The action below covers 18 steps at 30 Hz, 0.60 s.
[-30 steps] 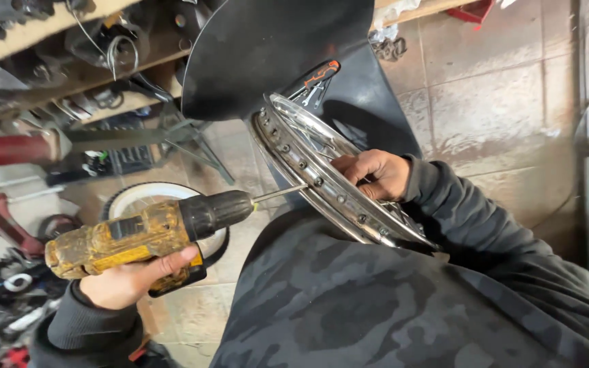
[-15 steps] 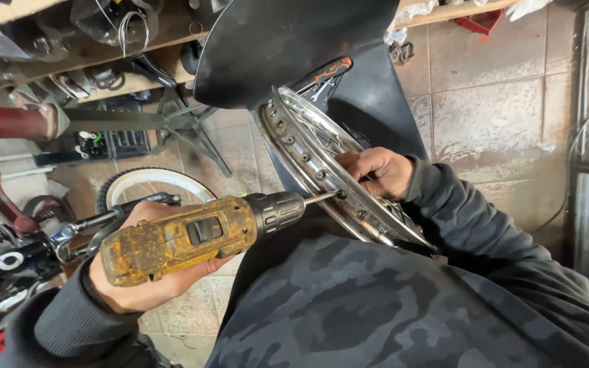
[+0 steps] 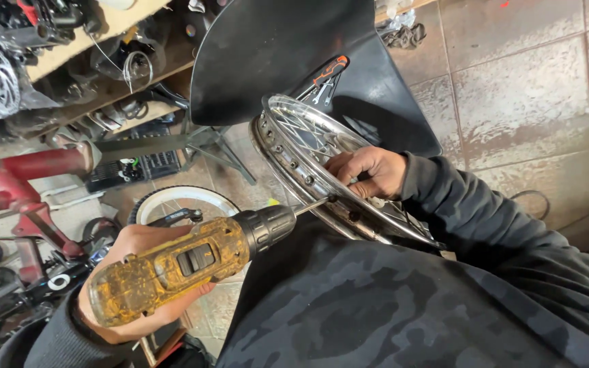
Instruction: The person uses a yellow power drill to tighten the spokes on a bicycle wheel rim. They hold the wheel with one hand while operating the drill with the other, rotating the wheel to access different spoke nipples around the rim.
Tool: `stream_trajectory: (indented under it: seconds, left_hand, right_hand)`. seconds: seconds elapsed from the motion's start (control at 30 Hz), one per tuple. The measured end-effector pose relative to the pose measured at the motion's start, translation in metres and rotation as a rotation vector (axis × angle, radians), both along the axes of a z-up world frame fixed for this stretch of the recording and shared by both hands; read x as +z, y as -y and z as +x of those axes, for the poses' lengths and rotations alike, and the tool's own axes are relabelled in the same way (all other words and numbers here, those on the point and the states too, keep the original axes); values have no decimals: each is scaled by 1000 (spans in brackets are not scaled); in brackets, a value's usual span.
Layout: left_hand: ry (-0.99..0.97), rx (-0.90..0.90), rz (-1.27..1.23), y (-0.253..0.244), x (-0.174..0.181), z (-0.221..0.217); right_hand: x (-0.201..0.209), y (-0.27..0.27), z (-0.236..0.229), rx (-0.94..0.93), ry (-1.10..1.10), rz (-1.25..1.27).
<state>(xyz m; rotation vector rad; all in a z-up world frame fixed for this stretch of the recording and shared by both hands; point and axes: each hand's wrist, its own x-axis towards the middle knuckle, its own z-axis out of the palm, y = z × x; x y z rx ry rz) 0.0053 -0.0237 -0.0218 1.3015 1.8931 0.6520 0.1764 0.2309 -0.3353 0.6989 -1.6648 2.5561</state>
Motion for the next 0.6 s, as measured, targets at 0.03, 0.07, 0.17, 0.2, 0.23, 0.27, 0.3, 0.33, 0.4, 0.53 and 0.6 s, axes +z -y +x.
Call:
stream_trajectory:
  seconds: [0.03,0.07,0.17,0.2,0.23,0.27,0.3,0.33,0.4,0.53,0.6]
  left_hand:
    - [49,3,-69,-8,4,0]
    - [99,6,-138,-17,7,0]
    - [51,-18,-185,-18,8,-1]
    - [50,-20,-188,-18,7,-2]
    - [33,-50,-134,-17,7,-3]
    - [16,-80,-80,-16,6,-3]
    - [14,-80,-83,-21,9,-3]
    - [24,-27,-165,-26,12,-2]
    - [35,25,-252,-29,13,-9]
    - [-169,-251,-321,-40,22,-16]
    - [-294,-322,-358,-52,28,-16]
  right_hand:
    - [1,0,-1,2,-22,-18]
    - [2,0,-2,4,-44,-37]
    - [7,-3,-1,9,-33,-66]
    - [8,-3,-2,6,-33,-68]
    - [9,-2,-4,6,-59,-66]
    - [11,-2,-5,7,-85,-63]
    - [13,-2,-7,6,-87,-66]
    - [15,-2,-8,14,-95,-79]
    - [16,0,-9,20,-101,-97]
    - [6,6,-9,17,-71,-50]
    - [10,3,-13,12,-86,-36]
